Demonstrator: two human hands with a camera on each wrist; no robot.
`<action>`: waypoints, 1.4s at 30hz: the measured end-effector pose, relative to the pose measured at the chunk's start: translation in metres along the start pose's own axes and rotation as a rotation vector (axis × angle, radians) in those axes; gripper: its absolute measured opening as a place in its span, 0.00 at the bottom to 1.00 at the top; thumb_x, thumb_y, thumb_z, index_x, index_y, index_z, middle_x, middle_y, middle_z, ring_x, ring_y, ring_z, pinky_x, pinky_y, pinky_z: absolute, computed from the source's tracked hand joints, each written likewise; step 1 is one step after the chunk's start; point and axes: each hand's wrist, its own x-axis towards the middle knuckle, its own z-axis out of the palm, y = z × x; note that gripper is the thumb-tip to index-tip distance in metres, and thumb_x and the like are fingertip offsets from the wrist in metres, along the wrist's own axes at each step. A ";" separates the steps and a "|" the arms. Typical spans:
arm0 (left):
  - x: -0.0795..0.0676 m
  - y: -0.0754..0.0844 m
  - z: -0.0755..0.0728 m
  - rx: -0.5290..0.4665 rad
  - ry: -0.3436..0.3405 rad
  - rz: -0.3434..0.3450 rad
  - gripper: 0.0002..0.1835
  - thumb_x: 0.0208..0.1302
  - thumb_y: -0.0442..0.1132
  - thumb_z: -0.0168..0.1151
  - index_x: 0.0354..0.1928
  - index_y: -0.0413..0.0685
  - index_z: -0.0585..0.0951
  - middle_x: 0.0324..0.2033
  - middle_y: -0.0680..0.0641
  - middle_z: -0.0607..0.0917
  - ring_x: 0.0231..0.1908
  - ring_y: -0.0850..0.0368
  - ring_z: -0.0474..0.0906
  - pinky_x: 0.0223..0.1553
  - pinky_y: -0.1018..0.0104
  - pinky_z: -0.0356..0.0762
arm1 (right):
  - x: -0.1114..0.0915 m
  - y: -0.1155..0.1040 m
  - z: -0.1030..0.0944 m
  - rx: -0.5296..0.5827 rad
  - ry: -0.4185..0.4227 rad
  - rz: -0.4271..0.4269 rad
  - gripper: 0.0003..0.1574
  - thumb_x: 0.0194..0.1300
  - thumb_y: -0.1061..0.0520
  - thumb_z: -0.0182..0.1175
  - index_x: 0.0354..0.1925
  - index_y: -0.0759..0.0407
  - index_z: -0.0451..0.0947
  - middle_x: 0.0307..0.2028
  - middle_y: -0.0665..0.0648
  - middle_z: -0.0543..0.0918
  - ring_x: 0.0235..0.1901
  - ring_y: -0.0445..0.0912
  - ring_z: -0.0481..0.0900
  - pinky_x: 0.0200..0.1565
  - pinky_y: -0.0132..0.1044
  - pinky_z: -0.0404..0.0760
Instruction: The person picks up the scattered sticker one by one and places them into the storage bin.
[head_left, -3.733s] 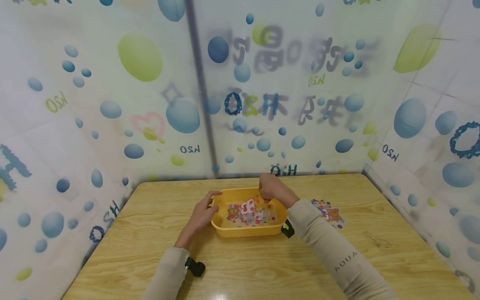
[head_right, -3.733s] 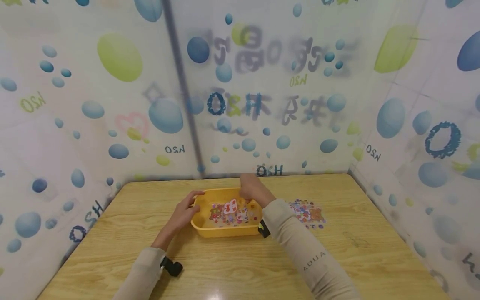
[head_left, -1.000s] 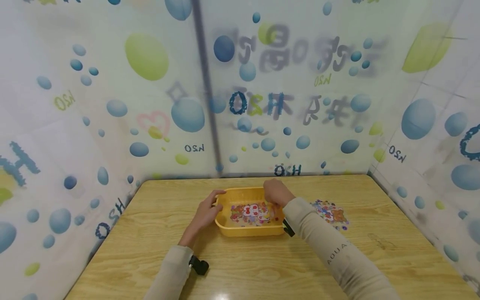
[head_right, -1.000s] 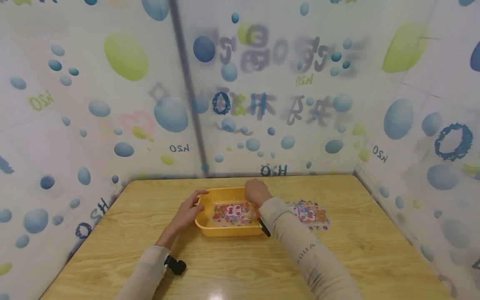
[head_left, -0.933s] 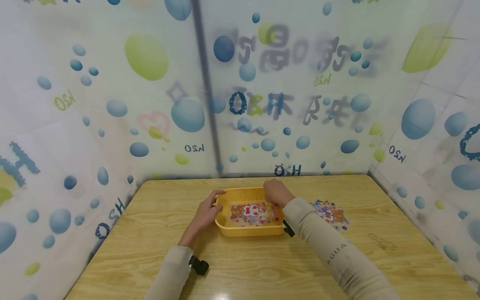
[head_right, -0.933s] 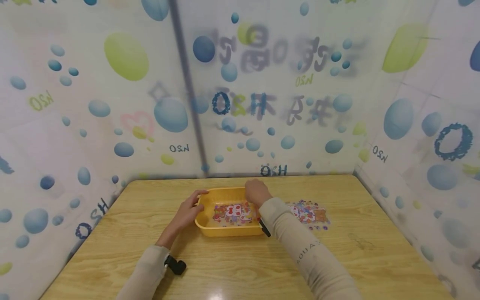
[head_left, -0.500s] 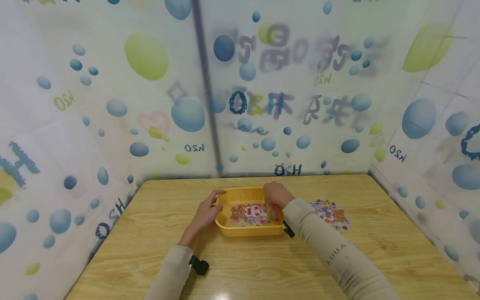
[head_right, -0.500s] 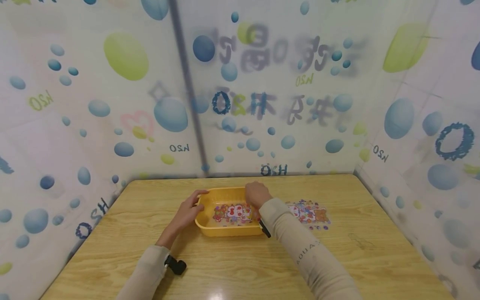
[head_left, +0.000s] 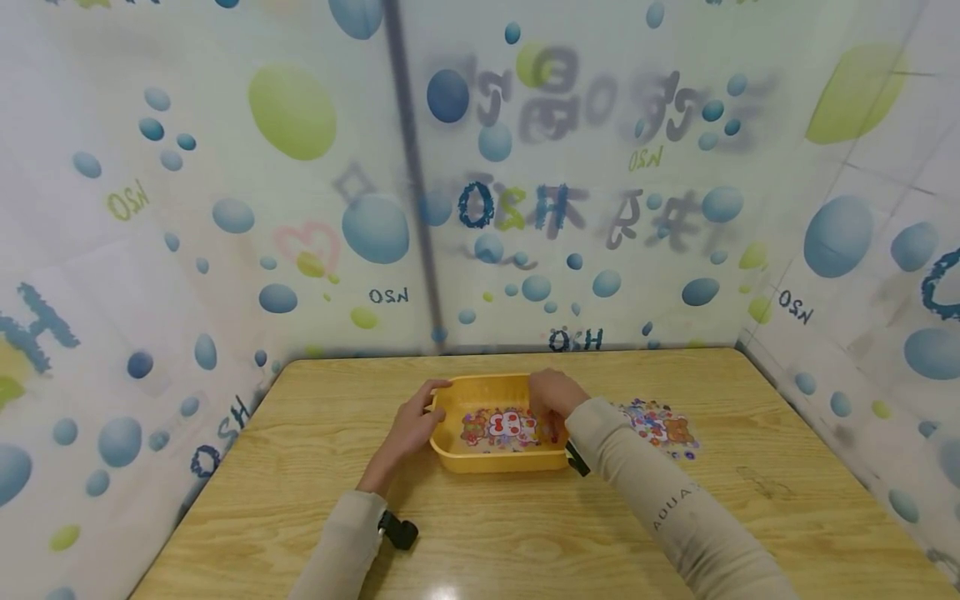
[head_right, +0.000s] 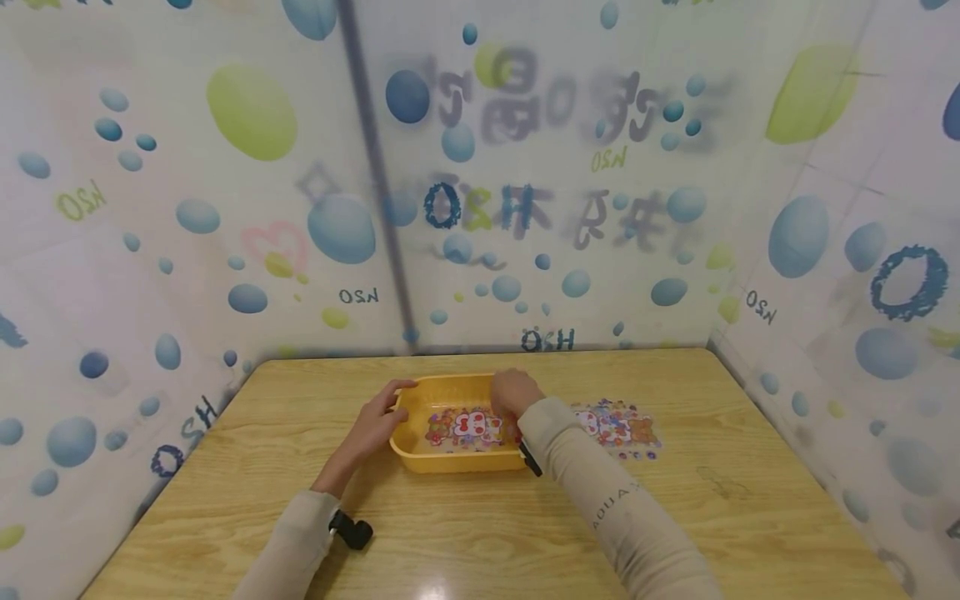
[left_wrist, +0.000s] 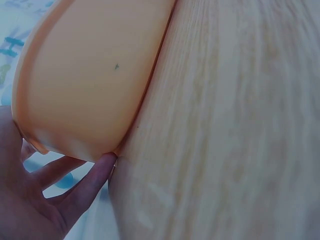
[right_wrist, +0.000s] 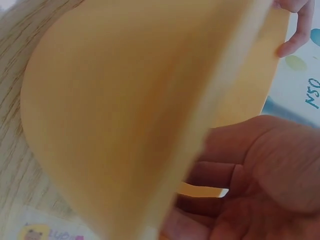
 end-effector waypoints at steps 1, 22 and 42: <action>0.000 0.000 0.000 -0.001 -0.001 0.000 0.27 0.67 0.33 0.54 0.68 0.56 0.75 0.64 0.33 0.80 0.55 0.41 0.84 0.47 0.53 0.85 | -0.001 0.000 0.000 0.002 -0.003 -0.002 0.09 0.72 0.63 0.59 0.35 0.65 0.84 0.30 0.63 0.82 0.23 0.47 0.83 0.23 0.32 0.73; 0.001 -0.003 0.001 0.017 0.002 0.003 0.26 0.68 0.34 0.54 0.67 0.57 0.75 0.66 0.34 0.79 0.58 0.39 0.82 0.49 0.51 0.84 | 0.003 -0.001 0.002 -0.017 -0.014 -0.003 0.07 0.68 0.64 0.56 0.35 0.62 0.81 0.27 0.58 0.66 0.23 0.46 0.56 0.26 0.36 0.58; 0.000 -0.001 0.001 0.020 0.005 0.004 0.26 0.68 0.33 0.54 0.68 0.55 0.75 0.66 0.35 0.79 0.57 0.40 0.83 0.49 0.51 0.85 | -0.029 0.040 -0.022 0.208 0.147 -0.110 0.14 0.69 0.59 0.58 0.25 0.57 0.71 0.16 0.51 0.69 0.13 0.43 0.72 0.19 0.32 0.75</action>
